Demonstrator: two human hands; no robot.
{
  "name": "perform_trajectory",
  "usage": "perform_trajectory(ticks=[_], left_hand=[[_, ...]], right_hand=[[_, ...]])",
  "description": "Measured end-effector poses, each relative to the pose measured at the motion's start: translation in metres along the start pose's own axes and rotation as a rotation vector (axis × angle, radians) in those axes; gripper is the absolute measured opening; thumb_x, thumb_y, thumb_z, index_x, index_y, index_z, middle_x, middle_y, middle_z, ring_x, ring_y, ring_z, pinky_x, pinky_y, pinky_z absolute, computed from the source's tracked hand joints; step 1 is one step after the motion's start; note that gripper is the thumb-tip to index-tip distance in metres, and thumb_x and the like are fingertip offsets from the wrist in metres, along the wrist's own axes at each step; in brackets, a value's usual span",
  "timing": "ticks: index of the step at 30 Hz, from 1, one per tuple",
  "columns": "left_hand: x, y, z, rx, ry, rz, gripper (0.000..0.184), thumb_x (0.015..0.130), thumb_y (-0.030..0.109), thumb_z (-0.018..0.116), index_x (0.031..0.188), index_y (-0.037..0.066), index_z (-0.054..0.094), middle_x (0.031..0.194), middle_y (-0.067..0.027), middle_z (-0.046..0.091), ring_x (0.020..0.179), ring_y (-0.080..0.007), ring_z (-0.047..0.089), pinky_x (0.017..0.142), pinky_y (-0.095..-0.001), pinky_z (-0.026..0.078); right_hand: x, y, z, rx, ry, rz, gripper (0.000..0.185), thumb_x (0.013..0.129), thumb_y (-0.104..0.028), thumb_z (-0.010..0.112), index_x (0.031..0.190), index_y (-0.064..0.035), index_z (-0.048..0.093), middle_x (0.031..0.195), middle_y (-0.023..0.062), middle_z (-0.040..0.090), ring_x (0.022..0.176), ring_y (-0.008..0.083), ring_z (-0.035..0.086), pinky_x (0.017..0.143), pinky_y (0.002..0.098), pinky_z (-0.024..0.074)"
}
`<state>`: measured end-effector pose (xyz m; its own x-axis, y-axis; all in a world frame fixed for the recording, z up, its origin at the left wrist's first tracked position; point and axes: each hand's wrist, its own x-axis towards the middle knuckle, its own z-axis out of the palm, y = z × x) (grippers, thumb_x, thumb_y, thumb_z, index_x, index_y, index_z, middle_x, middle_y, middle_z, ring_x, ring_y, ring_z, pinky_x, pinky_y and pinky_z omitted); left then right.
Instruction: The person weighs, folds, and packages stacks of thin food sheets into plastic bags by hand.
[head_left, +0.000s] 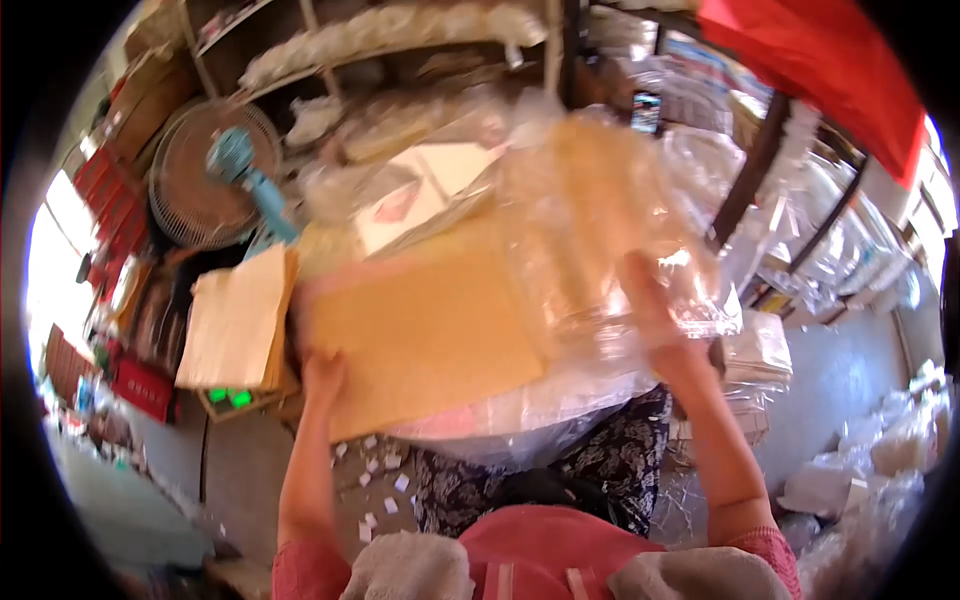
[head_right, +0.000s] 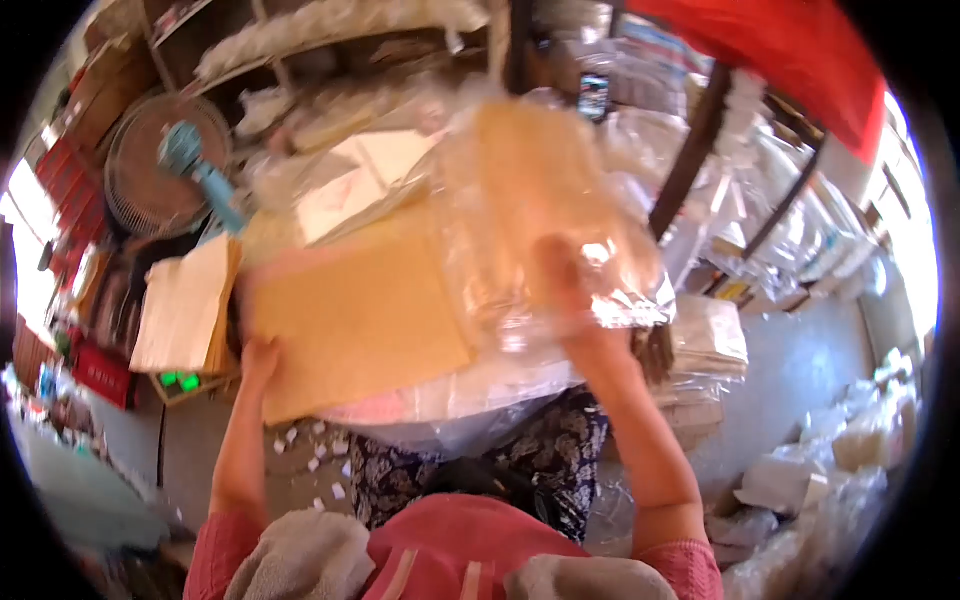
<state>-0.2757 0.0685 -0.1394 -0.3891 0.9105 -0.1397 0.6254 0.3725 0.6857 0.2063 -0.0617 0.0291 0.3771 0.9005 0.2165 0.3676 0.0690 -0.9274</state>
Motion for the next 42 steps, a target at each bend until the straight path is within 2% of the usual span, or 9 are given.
perform_trajectory(ticks=[2,6,19,26,28,32,34,39,42], left_hand=[[0.022,-0.021,-0.006,0.047,-0.007,0.058,0.039,0.075,0.028,0.064,0.094,-0.005,0.06,0.086,-0.0221,0.063,0.08,-0.0311,0.063,0.068,-0.0393,0.049],[0.032,-0.008,-0.026,0.193,-0.023,0.042,0.042,0.07,0.028,0.068,0.094,-0.005,0.062,0.09,-0.0244,0.063,0.085,-0.033,0.063,0.071,-0.0387,0.049],[0.016,0.042,-0.049,-0.611,-0.475,-0.159,0.026,0.073,0.008,0.065,0.098,-0.002,0.063,0.087,-0.0107,0.065,0.078,-0.0195,0.062,0.068,-0.0322,0.049],[-0.094,0.124,-0.1,-0.098,0.149,0.716,0.022,0.073,0.008,0.068,0.091,-0.003,0.062,0.08,-0.003,0.062,0.067,-0.0131,0.057,0.064,-0.0293,0.048],[-0.142,0.133,-0.137,-0.265,0.186,0.714,0.024,0.072,0.007,0.071,0.091,-0.004,0.062,0.082,-0.003,0.063,0.072,-0.0136,0.058,0.068,-0.0295,0.048],[-0.164,0.08,-0.205,-0.397,0.562,1.116,0.038,0.071,0.002,0.066,0.108,-0.002,0.057,0.104,-0.0086,0.061,0.088,-0.0171,0.058,0.077,-0.0323,0.048],[-0.152,0.041,-0.227,-0.56,0.435,0.983,0.042,0.071,0.001,0.063,0.112,-0.002,0.054,0.108,-0.009,0.059,0.09,-0.0175,0.057,0.079,-0.033,0.047],[-0.143,0.054,-0.191,-0.677,0.264,0.824,0.038,0.073,0.001,0.063,0.111,-0.003,0.056,0.105,-0.0071,0.06,0.089,-0.0156,0.057,0.08,-0.0318,0.047],[-0.149,0.08,-0.147,-0.696,0.232,0.766,0.033,0.075,0.001,0.066,0.107,-0.004,0.058,0.1,-0.0057,0.062,0.086,-0.0136,0.057,0.077,-0.0299,0.047]], right_hand=[[0.016,0.079,0.0,-1.02,-0.237,-0.756,0.039,0.085,-0.026,0.057,0.114,-0.0002,0.056,0.129,0.0143,0.047,0.12,0.0292,0.043,0.099,0.0438,0.0343],[-0.032,-0.002,0.002,-0.804,-0.309,-0.6,0.038,0.082,-0.022,0.059,0.114,-0.0025,0.055,0.129,0.0175,0.044,0.113,0.0363,0.047,0.097,0.0452,0.0361],[-0.089,-0.035,-0.032,-0.397,-0.537,-0.556,0.038,0.083,-0.017,0.06,0.119,-0.0064,0.051,0.13,0.016,0.043,0.085,0.0345,0.061,0.069,0.0398,0.0513],[-0.082,-0.003,0.004,-0.22,-0.625,-0.42,0.046,0.082,-0.014,0.062,0.125,-0.0054,0.048,0.133,0.015,0.044,0.1,0.0308,0.059,0.078,0.0358,0.0517],[-0.077,0.007,0.019,-0.078,-0.596,-0.294,0.051,0.082,-0.014,0.064,0.128,-0.0043,0.045,0.133,0.0158,0.043,0.101,0.0286,0.06,0.08,0.0342,0.051],[-0.063,0.012,0.057,0.246,-0.17,-0.255,0.062,0.08,-0.017,0.069,0.132,-0.003,0.039,0.129,0.0166,0.048,0.113,0.0264,0.053,0.088,0.0361,0.047],[-0.046,0.004,0.068,0.406,-0.103,-0.301,0.059,0.08,-0.018,0.07,0.128,0.0,0.042,0.121,0.016,0.054,0.11,0.0241,0.054,0.085,0.0344,0.0471],[-0.02,0.005,0.053,0.639,-0.682,-0.026,0.036,0.083,-0.02,0.067,0.113,-0.0018,0.056,0.102,0.0015,0.06,0.092,0.0103,0.054,0.079,0.0258,0.0457],[-0.022,-0.003,0.063,0.758,-0.524,0.041,0.029,0.087,-0.019,0.063,0.109,-0.0009,0.057,0.095,0.0,0.061,0.084,0.0098,0.055,0.073,0.0262,0.0459]])
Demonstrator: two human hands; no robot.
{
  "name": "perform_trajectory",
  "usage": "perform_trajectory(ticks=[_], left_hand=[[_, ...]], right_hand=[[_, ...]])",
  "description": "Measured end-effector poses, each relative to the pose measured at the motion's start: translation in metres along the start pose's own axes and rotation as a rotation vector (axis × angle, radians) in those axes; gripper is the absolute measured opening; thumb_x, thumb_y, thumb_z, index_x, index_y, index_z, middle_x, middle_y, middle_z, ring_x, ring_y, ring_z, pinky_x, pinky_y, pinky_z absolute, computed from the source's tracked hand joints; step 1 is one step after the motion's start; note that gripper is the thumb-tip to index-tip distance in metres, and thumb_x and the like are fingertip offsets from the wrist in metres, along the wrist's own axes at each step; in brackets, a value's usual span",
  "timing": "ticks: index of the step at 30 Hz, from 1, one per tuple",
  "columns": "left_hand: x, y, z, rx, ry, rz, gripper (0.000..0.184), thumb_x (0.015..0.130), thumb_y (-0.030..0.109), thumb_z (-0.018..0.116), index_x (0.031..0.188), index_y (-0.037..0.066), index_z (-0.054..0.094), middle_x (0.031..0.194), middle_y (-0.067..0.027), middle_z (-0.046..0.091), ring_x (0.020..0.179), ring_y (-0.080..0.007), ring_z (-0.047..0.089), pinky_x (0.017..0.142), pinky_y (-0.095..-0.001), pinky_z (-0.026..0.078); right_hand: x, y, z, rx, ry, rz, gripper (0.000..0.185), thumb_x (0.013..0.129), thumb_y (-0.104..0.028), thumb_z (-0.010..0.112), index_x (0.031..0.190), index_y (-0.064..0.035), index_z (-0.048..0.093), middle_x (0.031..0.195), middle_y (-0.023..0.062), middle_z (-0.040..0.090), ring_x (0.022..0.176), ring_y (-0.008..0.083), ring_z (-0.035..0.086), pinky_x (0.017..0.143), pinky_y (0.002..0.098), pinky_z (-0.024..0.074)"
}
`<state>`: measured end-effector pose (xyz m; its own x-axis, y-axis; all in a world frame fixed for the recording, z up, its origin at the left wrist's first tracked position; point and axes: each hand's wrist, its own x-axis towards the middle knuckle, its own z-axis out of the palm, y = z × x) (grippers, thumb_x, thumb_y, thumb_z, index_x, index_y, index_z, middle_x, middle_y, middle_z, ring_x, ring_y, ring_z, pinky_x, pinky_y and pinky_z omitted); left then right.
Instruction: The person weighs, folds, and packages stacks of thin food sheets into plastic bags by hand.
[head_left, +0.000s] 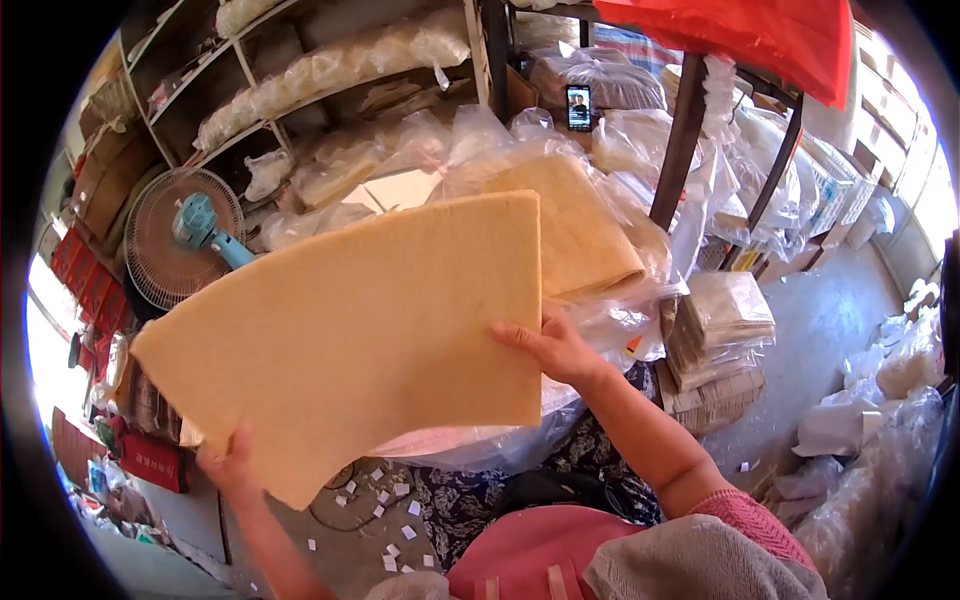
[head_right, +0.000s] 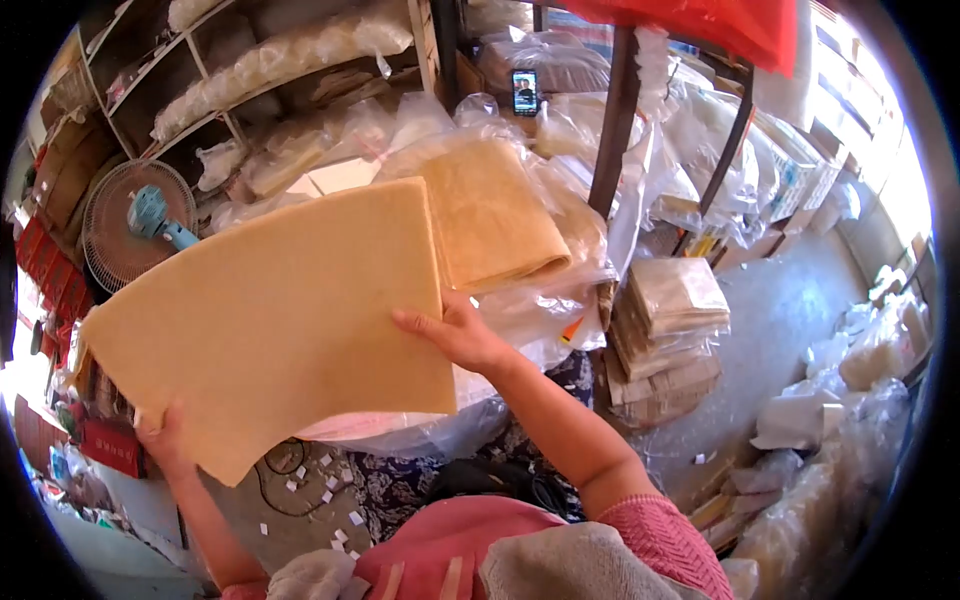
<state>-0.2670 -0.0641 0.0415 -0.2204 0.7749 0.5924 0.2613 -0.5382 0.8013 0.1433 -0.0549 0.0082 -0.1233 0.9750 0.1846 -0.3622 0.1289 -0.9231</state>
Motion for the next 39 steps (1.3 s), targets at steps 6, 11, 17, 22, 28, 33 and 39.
perform_trajectory(ticks=[6,11,17,22,28,33,39], left_hand=[[-0.041,-0.01,0.11,0.215,0.136,0.054,0.023,0.08,0.006,0.066,0.101,-0.003,0.063,0.093,-0.0072,0.066,0.083,-0.0126,0.06,0.075,-0.0287,0.049],[-0.062,0.0,0.181,0.354,-0.008,-0.018,0.03,0.074,-0.002,0.064,0.103,0.001,0.06,0.094,-0.0176,0.063,0.079,-0.0301,0.064,0.068,-0.0331,0.051],[-0.064,0.013,0.22,0.237,-0.023,0.308,0.041,0.075,-0.005,0.062,0.115,0.0,0.056,0.102,-0.0169,0.061,0.083,-0.0307,0.064,0.07,-0.0324,0.052],[-0.067,0.02,0.228,0.259,-0.073,0.395,0.046,0.073,-0.001,0.064,0.117,-0.005,0.052,0.109,-0.0204,0.056,0.087,-0.0312,0.062,0.07,-0.0327,0.052],[-0.076,0.047,0.218,0.181,-0.442,0.392,0.068,0.069,0.011,0.071,0.128,-0.004,0.04,0.125,-0.025,0.045,0.11,-0.0384,0.051,0.09,-0.0377,0.044],[-0.012,0.024,0.19,-0.205,-0.053,0.09,0.093,0.065,0.038,0.079,0.132,-0.003,0.031,0.127,-0.0169,0.046,0.115,-0.0274,0.048,0.097,-0.0371,0.039],[0.003,0.007,0.197,-0.631,-0.516,-0.477,0.069,0.066,0.024,0.078,0.118,-0.006,0.045,0.107,-0.0125,0.058,0.095,-0.0175,0.058,0.083,-0.0301,0.047]], right_hand=[[0.009,0.016,0.032,-0.564,0.325,-0.263,0.028,0.088,-0.013,0.057,0.113,0.0003,0.055,0.083,0.0098,0.064,0.074,0.013,0.058,0.064,0.0265,0.0468],[0.004,0.022,0.061,-0.83,0.27,-0.312,0.048,0.084,-0.003,0.055,0.13,-0.0043,0.042,0.101,0.0231,0.06,0.085,0.0308,0.062,0.069,0.0336,0.0496],[0.005,0.03,0.073,-0.792,0.137,-0.503,0.065,0.077,0.003,0.053,0.138,-0.0071,0.032,0.125,0.0258,0.047,0.104,0.0378,0.056,0.081,0.0367,0.0484],[-0.002,0.016,0.065,-0.691,0.014,-0.428,0.064,0.077,-0.001,0.055,0.137,-0.0037,0.033,0.117,0.0251,0.052,0.098,0.0355,0.059,0.079,0.0325,0.0485],[-0.004,-0.003,0.059,-0.445,0.276,-0.248,0.047,0.083,-0.013,0.064,0.123,0.0,0.044,0.093,0.0131,0.061,0.081,0.0151,0.058,0.071,0.0296,0.0477],[-0.012,-0.033,0.026,-0.357,0.127,-0.101,0.046,0.082,-0.016,0.067,0.119,0.0009,0.046,0.097,0.0076,0.061,0.086,0.0128,0.056,0.075,0.029,0.0478],[-0.017,-0.017,0.004,-0.218,0.135,-0.026,0.047,0.083,-0.017,0.067,0.119,0.0045,0.046,0.105,0.0082,0.059,0.097,0.0135,0.054,0.083,0.0296,0.046]])
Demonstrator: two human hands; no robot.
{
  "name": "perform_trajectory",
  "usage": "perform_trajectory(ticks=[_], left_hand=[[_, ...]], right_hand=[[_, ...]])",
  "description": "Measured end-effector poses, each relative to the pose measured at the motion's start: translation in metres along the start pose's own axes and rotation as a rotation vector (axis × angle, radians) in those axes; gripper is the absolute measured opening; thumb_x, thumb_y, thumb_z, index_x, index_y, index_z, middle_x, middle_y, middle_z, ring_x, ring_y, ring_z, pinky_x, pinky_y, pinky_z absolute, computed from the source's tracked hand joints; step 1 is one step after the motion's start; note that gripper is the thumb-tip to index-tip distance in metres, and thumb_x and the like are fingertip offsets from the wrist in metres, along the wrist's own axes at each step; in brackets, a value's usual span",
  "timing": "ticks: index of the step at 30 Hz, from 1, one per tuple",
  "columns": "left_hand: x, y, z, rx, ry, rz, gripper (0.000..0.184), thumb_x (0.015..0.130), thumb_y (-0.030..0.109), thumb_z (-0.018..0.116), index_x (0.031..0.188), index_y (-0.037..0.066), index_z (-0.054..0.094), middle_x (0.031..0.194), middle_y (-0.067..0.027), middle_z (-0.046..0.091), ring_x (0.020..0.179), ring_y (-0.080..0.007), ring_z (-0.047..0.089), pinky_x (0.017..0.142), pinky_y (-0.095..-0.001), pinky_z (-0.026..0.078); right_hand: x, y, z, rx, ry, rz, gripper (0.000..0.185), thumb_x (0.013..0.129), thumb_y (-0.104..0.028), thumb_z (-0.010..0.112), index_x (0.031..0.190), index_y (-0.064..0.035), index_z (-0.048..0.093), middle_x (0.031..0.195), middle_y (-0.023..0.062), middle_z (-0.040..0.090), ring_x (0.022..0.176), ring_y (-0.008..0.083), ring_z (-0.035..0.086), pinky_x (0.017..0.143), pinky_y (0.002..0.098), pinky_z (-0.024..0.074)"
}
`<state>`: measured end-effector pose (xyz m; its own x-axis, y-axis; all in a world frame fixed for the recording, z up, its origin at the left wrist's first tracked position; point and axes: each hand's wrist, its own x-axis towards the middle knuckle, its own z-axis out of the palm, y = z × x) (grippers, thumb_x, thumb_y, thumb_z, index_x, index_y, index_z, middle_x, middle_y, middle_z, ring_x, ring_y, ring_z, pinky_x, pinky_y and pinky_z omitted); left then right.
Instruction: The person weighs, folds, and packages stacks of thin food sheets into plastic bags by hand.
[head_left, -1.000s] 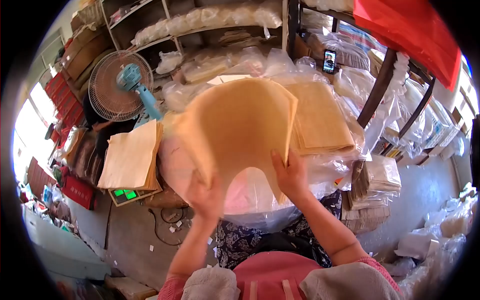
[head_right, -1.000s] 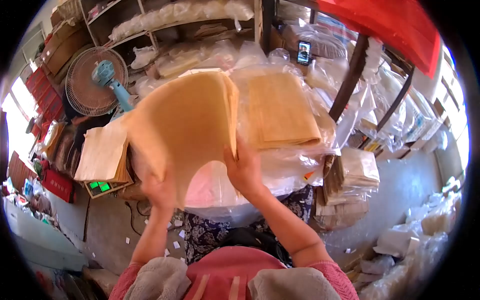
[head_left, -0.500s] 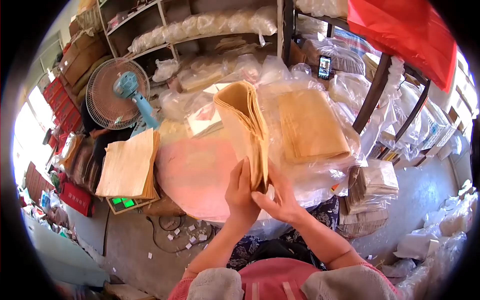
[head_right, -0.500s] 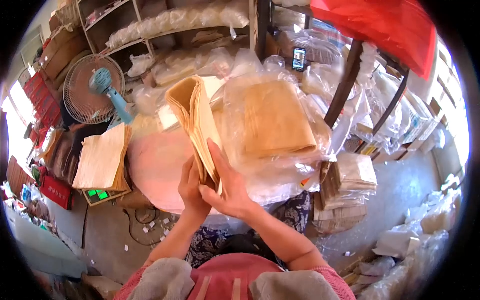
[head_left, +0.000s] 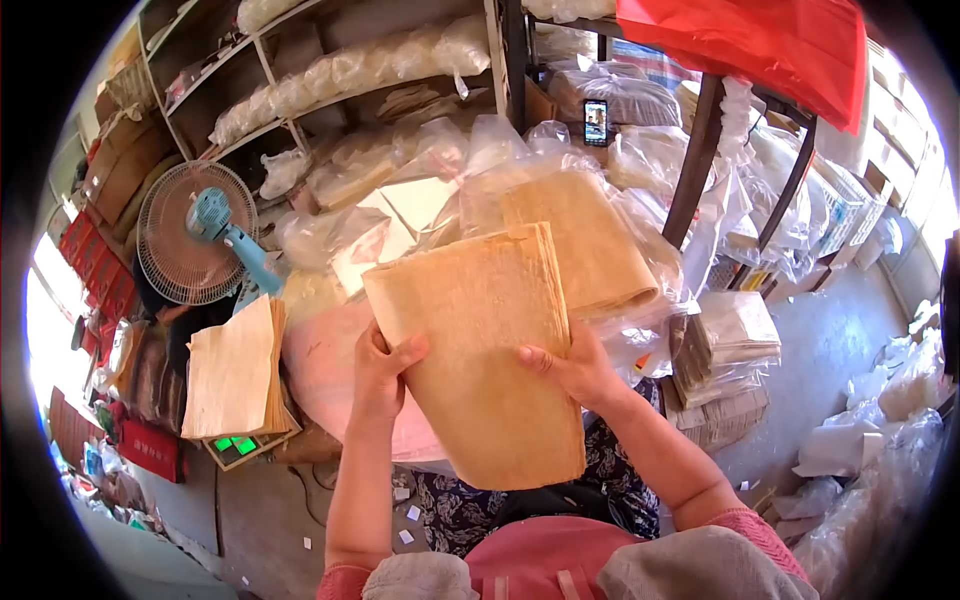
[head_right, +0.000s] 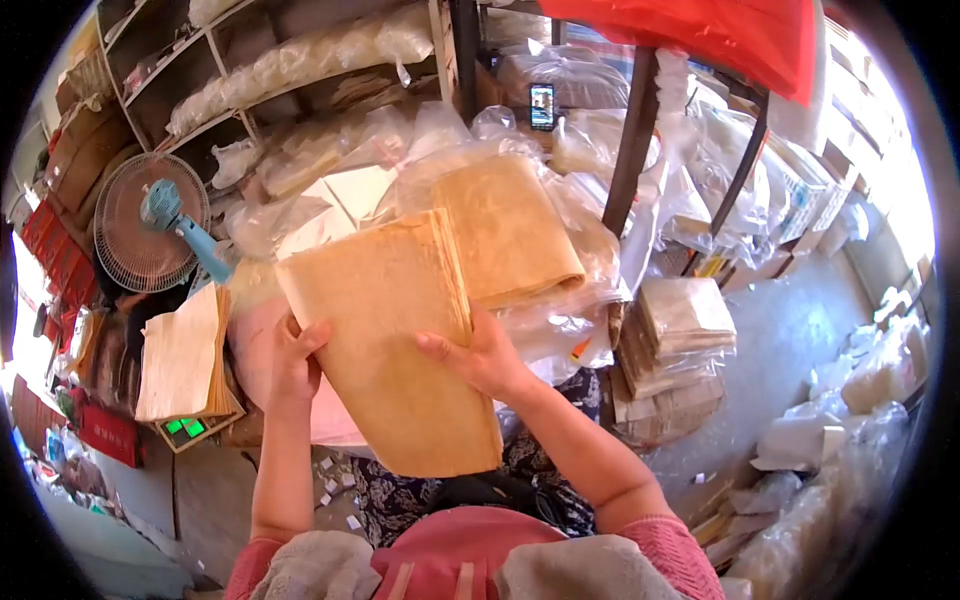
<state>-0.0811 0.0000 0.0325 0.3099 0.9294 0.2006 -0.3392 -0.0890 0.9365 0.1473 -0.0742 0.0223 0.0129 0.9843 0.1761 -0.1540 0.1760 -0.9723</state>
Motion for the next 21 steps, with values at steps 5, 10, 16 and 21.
perform_trajectory(ticks=[5,10,16,21], left_hand=[[0.0,-0.011,0.024,0.012,0.11,-0.069,0.046,0.072,0.013,0.074,0.108,-0.005,0.052,0.099,-0.0094,0.062,0.087,-0.0143,0.06,0.073,-0.027,0.049],[-0.005,-0.025,0.041,0.044,0.038,-0.091,0.05,0.073,0.01,0.074,0.113,-0.006,0.048,0.102,-0.0102,0.06,0.087,-0.0155,0.059,0.073,-0.0275,0.05],[-0.044,-0.076,0.086,0.333,-0.183,-0.198,0.072,0.066,0.019,0.08,0.121,-0.004,0.04,0.111,-0.0146,0.057,0.102,-0.0215,0.056,0.084,-0.0334,0.049],[-0.052,-0.08,0.136,0.347,-0.298,-0.36,0.083,0.068,0.024,0.079,0.131,-0.003,0.031,0.121,-0.0217,0.051,0.112,-0.0234,0.051,0.092,-0.0374,0.043]], right_hand=[[-0.012,-0.009,-0.012,-0.018,0.048,0.051,0.041,0.084,-0.014,0.066,0.116,0.005,0.049,0.103,0.0089,0.06,0.093,0.0142,0.056,0.08,0.0288,0.0474],[-0.022,-0.007,-0.039,0.164,0.093,0.056,0.032,0.085,-0.011,0.063,0.112,0.0039,0.052,0.096,0.0071,0.062,0.082,0.0123,0.058,0.071,0.0262,0.0486],[-0.045,-0.023,-0.077,0.101,0.406,-0.042,0.03,0.085,-0.017,0.064,0.106,0.0021,0.055,0.091,0.0047,0.063,0.078,0.0115,0.059,0.066,0.0261,0.0487],[-0.074,-0.032,-0.126,0.01,0.566,-0.001,0.029,0.086,-0.017,0.062,0.11,-0.0027,0.056,0.097,0.005,0.064,0.082,0.0138,0.061,0.07,0.0275,0.0502]])
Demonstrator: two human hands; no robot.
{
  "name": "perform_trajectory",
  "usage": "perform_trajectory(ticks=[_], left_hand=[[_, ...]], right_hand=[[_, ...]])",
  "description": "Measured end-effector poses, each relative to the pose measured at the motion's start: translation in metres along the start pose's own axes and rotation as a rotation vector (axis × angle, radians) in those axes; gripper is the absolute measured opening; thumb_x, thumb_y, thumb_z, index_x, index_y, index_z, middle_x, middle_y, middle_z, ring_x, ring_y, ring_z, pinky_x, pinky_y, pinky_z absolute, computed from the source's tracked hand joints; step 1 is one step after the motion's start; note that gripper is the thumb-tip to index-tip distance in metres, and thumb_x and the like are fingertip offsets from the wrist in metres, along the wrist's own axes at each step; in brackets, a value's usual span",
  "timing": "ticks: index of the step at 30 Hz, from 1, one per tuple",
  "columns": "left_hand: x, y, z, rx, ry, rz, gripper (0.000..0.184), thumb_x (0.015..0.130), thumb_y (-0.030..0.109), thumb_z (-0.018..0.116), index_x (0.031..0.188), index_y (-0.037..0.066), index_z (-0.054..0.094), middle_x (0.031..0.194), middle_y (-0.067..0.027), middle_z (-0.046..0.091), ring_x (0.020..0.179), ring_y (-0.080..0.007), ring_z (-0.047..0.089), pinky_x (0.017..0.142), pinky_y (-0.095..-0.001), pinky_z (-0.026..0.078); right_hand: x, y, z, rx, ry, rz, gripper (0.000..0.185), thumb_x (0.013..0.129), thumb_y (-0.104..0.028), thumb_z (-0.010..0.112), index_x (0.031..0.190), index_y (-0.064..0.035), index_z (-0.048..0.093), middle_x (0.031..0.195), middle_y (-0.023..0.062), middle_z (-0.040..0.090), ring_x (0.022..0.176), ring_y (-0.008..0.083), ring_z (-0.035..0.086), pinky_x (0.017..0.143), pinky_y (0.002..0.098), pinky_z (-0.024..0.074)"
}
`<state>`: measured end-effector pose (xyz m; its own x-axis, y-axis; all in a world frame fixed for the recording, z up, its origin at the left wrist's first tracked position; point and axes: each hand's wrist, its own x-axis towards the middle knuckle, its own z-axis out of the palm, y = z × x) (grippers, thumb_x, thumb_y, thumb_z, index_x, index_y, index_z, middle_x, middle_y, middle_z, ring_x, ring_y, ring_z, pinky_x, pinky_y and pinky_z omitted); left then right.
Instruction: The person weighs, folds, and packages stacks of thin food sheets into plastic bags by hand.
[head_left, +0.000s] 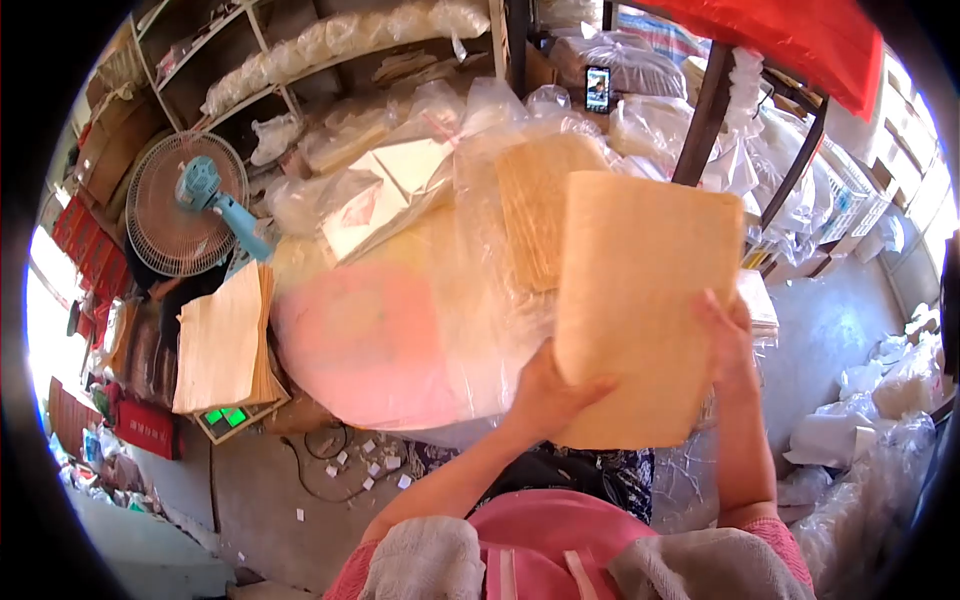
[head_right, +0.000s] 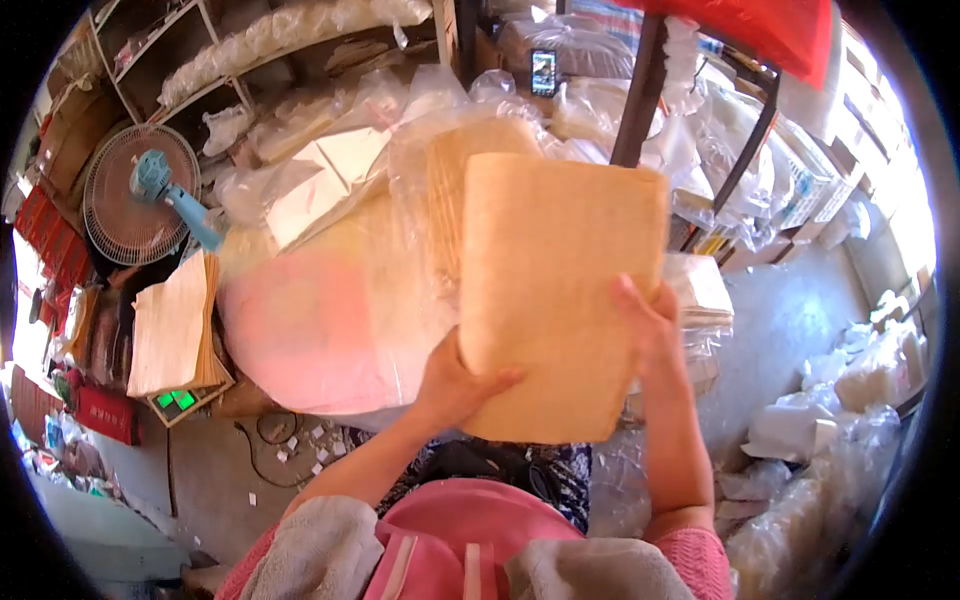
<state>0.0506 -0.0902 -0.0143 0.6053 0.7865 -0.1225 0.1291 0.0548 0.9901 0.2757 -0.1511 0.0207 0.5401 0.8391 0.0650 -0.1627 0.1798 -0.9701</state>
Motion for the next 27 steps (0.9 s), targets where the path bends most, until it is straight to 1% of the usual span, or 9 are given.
perform_trajectory(ticks=[2,6,9,12,15,18,21,24,27], left_hand=[[-0.002,-0.008,0.012,-0.041,-0.094,0.127,0.084,0.07,0.026,0.078,0.133,-0.001,0.03,0.123,-0.0228,0.049,0.112,-0.0264,0.051,0.095,-0.0385,0.041],[0.006,-0.01,-0.005,0.693,0.371,0.913,0.089,0.069,0.016,0.077,0.14,0.01,0.022,0.122,-0.018,0.049,0.121,-0.0323,0.044,0.104,-0.0463,0.03],[0.038,-0.013,-0.032,1.349,0.604,0.915,0.072,0.067,0.015,0.075,0.13,0.01,0.041,0.113,-0.0108,0.055,0.116,-0.0314,0.047,0.099,-0.0477,0.034],[0.059,-0.002,-0.051,1.3,0.741,1.124,0.041,0.068,0.013,0.073,0.106,0.007,0.059,0.098,-0.0045,0.06,0.098,-0.0252,0.054,0.085,-0.0405,0.04],[0.063,0.03,-0.06,1.054,0.622,1.204,0.015,0.071,0.009,0.07,0.085,0.006,0.064,0.082,-0.0031,0.06,0.08,-0.0219,0.053,0.073,-0.0355,0.039],[0.066,0.044,-0.068,0.984,0.565,1.192,0.012,0.073,0.005,0.068,0.085,0.005,0.064,0.073,-0.004,0.058,0.072,-0.0217,0.053,0.068,-0.0326,0.041],[0.068,0.048,-0.075,0.966,0.515,1.219,0.017,0.07,0.006,0.07,0.085,0.007,0.062,0.07,-0.0019,0.055,0.07,-0.0205,0.052,0.067,-0.0322,0.042],[0.067,0.05,-0.087,0.953,0.463,1.213,0.016,0.07,0.005,0.07,0.083,0.006,0.061,0.068,-0.0026,0.054,0.068,-0.0203,0.052,0.064,-0.032,0.042],[0.065,0.048,-0.1,0.979,0.471,1.193,0.015,0.071,0.005,0.069,0.083,0.006,0.061,0.07,-0.0034,0.055,0.068,-0.021,0.051,0.063,-0.0326,0.042]], right_hand=[[0.003,0.002,-0.035,0.107,0.045,-0.086,0.03,0.086,-0.017,0.06,0.112,-0.0031,0.054,0.1,0.0057,0.063,0.086,0.0149,0.061,0.073,0.0282,0.0503],[0.008,-0.006,-0.115,0.077,-0.003,-0.01,0.034,0.085,-0.017,0.06,0.114,-0.0017,0.053,0.102,0.0054,0.062,0.089,0.0146,0.06,0.076,0.0286,0.0499],[0.011,0.012,-0.145,-0.065,-0.117,0.058,0.039,0.082,-0.013,0.063,0.118,-0.0007,0.052,0.103,0.0053,0.062,0.089,0.0141,0.06,0.077,0.0283,0.0494],[0.004,0.009,-0.095,-0.049,-0.515,0.281,0.044,0.078,-0.009,0.069,0.117,0.002,0.053,0.106,0.0057,0.061,0.095,0.0147,0.058,0.081,0.032,0.0477],[0.011,0.003,-0.04,-0.439,-0.88,0.471,0.05,0.083,-0.023,0.068,0.121,0.0039,0.05,0.104,0.0045,0.061,0.097,0.013,0.055,0.084,0.0302,0.0454],[0.022,0.016,-0.007,-0.604,-0.963,0.363,0.047,0.085,-0.024,0.065,0.121,0.0033,0.051,0.103,0.004,0.061,0.095,0.0128,0.055,0.083,0.0301,0.0456],[0.037,0.017,0.004,-0.517,-0.882,0.434,0.045,0.087,-0.026,0.062,0.12,0.0023,0.052,0.103,0.0043,0.061,0.094,0.012,0.056,0.082,0.0295,0.0465],[0.041,0.01,0.0,-0.307,-0.669,0.352,0.042,0.088,-0.027,0.061,0.118,0.0011,0.053,0.102,0.0049,0.062,0.091,0.0115,0.058,0.078,0.0284,0.0485],[0.047,0.006,-0.005,-0.1,-0.444,0.39,0.036,0.088,-0.027,0.06,0.109,0.0015,0.057,0.096,0.0071,0.065,0.082,0.0141,0.063,0.071,0.0292,0.0517]])
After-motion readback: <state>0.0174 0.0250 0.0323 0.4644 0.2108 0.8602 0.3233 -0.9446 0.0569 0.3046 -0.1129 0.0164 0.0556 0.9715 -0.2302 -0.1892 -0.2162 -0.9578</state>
